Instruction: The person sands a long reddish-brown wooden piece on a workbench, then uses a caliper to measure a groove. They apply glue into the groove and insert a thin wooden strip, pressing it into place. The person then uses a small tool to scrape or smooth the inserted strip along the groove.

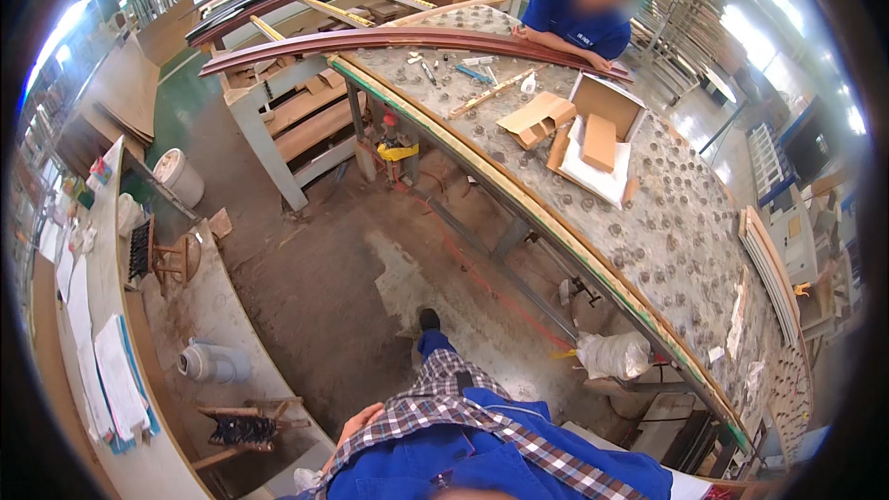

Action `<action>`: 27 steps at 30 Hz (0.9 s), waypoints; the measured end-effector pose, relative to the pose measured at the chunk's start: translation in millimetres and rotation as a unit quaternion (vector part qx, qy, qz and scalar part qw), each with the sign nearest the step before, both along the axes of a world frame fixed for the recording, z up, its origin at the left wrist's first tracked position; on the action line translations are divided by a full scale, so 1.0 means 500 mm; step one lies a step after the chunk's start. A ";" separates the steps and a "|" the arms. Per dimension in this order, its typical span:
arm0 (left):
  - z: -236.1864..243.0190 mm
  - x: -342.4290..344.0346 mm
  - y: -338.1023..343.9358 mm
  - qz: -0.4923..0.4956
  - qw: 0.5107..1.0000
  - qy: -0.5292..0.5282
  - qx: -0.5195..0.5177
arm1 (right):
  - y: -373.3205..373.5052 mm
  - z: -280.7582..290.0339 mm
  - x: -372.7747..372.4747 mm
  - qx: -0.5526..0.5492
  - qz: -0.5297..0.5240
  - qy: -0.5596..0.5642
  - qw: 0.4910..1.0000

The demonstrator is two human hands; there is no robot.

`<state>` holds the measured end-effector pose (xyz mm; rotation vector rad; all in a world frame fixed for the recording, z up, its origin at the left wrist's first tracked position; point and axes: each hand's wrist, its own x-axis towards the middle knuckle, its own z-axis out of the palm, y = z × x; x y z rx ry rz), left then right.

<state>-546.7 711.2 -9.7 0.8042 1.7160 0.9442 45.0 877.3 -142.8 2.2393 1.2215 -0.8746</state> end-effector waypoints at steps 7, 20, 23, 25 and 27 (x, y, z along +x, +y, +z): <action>0.020 -0.219 0.305 0.012 0.999 -0.024 -0.026 | 0.357 -0.049 -0.403 0.154 0.096 0.204 0.962; 0.049 -0.740 0.769 -0.056 0.991 -0.078 -0.092 | 1.027 0.280 -1.480 0.312 0.172 0.603 0.714; 0.001 -0.904 0.865 -0.023 0.993 -0.106 -0.050 | 1.050 0.293 -1.570 0.304 0.040 0.613 0.728; 0.077 -0.977 0.983 -0.058 0.995 -0.065 0.042 | 1.076 0.314 -1.642 0.329 -0.020 0.622 0.711; 0.101 -1.047 1.094 -0.098 0.991 -0.046 0.078 | 1.109 0.330 -1.703 0.345 -0.054 0.617 0.705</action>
